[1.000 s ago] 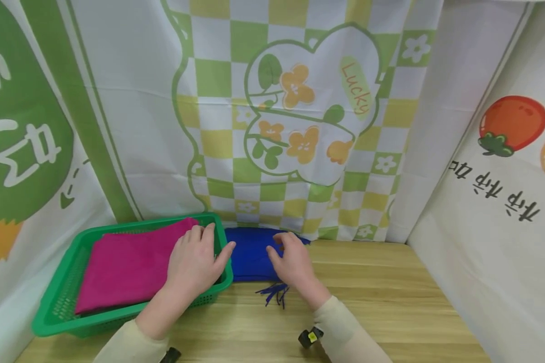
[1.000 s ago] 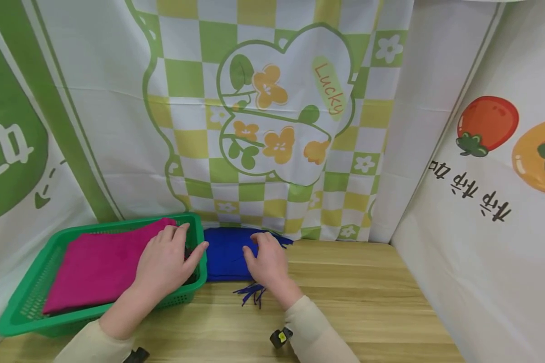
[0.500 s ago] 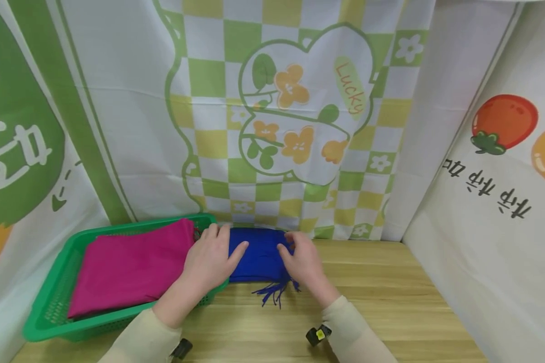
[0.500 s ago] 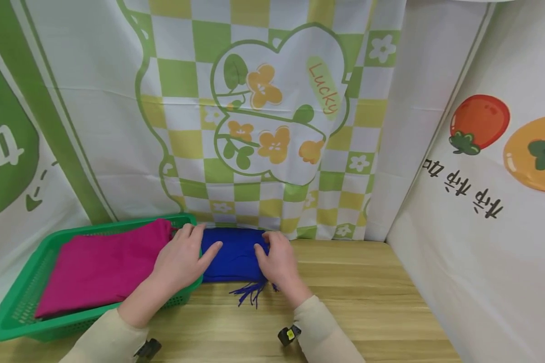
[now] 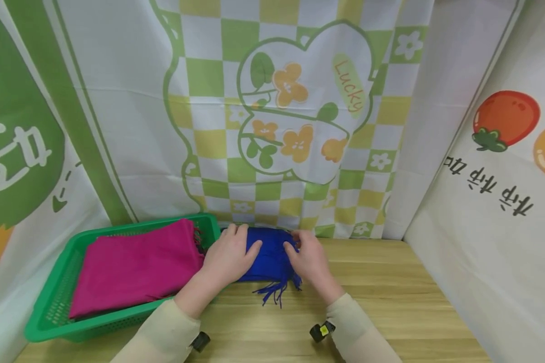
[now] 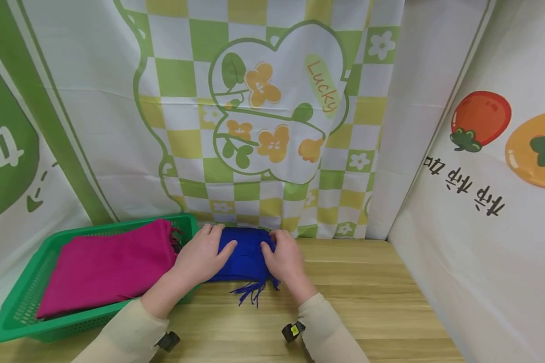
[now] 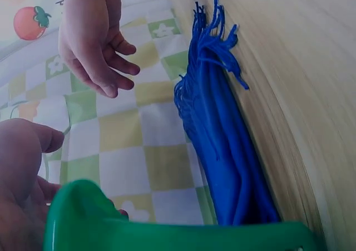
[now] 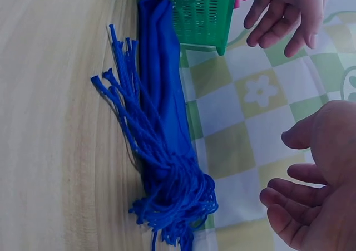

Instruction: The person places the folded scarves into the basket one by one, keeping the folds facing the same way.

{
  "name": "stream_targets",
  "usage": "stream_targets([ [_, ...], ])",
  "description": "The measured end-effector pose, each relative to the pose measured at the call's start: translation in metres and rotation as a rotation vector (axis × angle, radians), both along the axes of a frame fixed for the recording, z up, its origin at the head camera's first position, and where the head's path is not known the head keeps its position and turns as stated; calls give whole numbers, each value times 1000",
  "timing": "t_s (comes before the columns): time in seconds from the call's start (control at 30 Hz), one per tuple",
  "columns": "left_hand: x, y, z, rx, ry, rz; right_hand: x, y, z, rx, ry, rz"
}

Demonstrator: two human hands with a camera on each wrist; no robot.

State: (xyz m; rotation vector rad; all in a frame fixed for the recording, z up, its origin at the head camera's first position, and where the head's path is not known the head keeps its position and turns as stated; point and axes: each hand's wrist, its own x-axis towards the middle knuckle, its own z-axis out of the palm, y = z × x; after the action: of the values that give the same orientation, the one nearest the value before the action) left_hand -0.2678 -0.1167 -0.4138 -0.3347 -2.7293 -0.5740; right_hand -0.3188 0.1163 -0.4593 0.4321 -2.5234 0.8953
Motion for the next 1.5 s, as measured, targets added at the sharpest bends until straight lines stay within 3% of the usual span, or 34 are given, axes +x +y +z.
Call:
stream_targets([
  [0.4,-12,15,-2,-59,-162,25,-5,5,-6,7,-136,-38],
  [0.77,-25,27,-8,-34,-273,30,-13,5,-10,13,-218,-12],
  [1.23,-28,51,-19,-44,-385,183,-35,1,-12,7,-352,-41],
  [1.5,-34,57,-30,-41,-367,286,-42,-3,-14,98,-401,-51],
])
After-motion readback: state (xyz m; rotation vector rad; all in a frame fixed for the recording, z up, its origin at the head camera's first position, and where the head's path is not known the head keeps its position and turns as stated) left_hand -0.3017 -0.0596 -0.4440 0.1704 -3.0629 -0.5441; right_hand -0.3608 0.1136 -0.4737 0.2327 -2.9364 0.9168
